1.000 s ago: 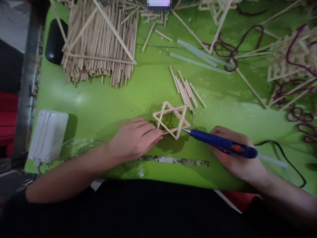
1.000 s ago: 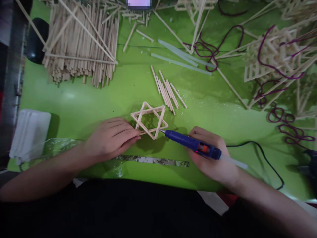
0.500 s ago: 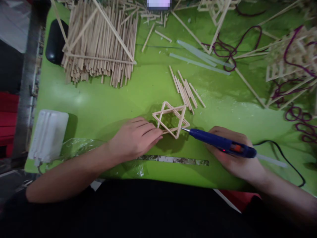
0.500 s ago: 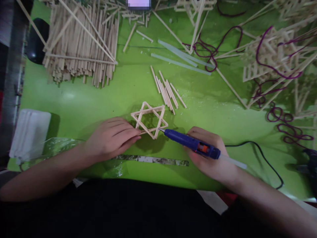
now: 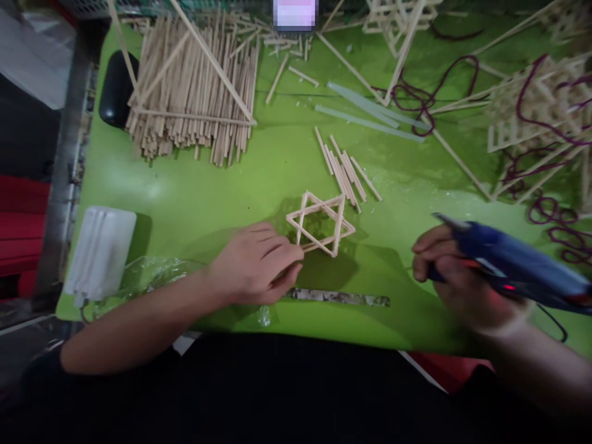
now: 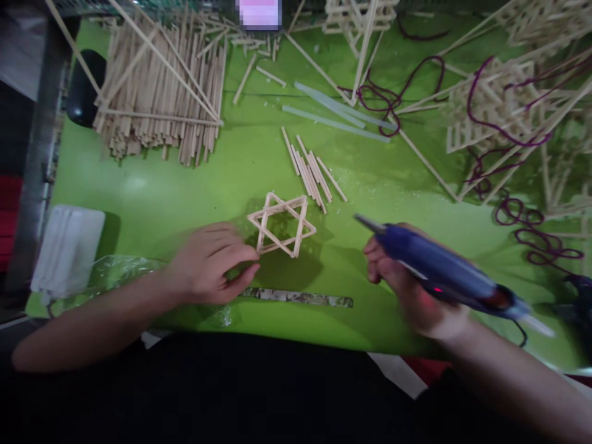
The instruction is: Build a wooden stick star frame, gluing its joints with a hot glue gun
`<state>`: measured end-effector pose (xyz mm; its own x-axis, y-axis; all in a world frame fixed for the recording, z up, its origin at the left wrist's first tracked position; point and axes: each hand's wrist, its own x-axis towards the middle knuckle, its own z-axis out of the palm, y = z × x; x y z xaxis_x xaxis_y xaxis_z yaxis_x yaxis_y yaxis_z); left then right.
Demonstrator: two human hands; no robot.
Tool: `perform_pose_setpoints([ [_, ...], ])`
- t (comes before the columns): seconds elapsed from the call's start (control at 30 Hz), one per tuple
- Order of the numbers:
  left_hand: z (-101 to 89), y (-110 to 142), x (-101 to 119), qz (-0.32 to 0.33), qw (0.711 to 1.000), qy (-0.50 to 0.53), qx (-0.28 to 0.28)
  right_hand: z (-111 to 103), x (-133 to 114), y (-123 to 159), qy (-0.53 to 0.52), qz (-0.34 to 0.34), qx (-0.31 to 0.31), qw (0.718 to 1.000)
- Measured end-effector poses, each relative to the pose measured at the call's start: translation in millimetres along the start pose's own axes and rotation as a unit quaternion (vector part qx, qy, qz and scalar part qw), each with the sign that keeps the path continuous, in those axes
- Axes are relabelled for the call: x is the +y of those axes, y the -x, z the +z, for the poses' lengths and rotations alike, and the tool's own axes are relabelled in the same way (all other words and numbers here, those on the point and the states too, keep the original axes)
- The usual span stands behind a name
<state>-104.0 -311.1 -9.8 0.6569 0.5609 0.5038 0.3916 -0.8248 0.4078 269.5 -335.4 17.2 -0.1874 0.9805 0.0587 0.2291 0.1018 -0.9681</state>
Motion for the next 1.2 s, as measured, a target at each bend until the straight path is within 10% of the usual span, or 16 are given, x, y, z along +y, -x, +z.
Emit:
perform_pose_setpoints([
  [0.13,-1.9,-1.7,-19.8,-0.049,0.996,0.021,0.073,1.0,-5.5,-1.0,-0.029,-0.048,0.113,0.992],
  [0.37,-15.5,-16.7,-44.1,-0.159,0.976,0.082,-0.123,11.8,-11.9,-3.0,-0.027,-0.035,0.160,0.986],
  [1.2,4.5,6.5,-14.0,-0.212,0.976,0.040,0.029,6.0,23.6,11.7,-0.073,0.018,0.021,0.997],
])
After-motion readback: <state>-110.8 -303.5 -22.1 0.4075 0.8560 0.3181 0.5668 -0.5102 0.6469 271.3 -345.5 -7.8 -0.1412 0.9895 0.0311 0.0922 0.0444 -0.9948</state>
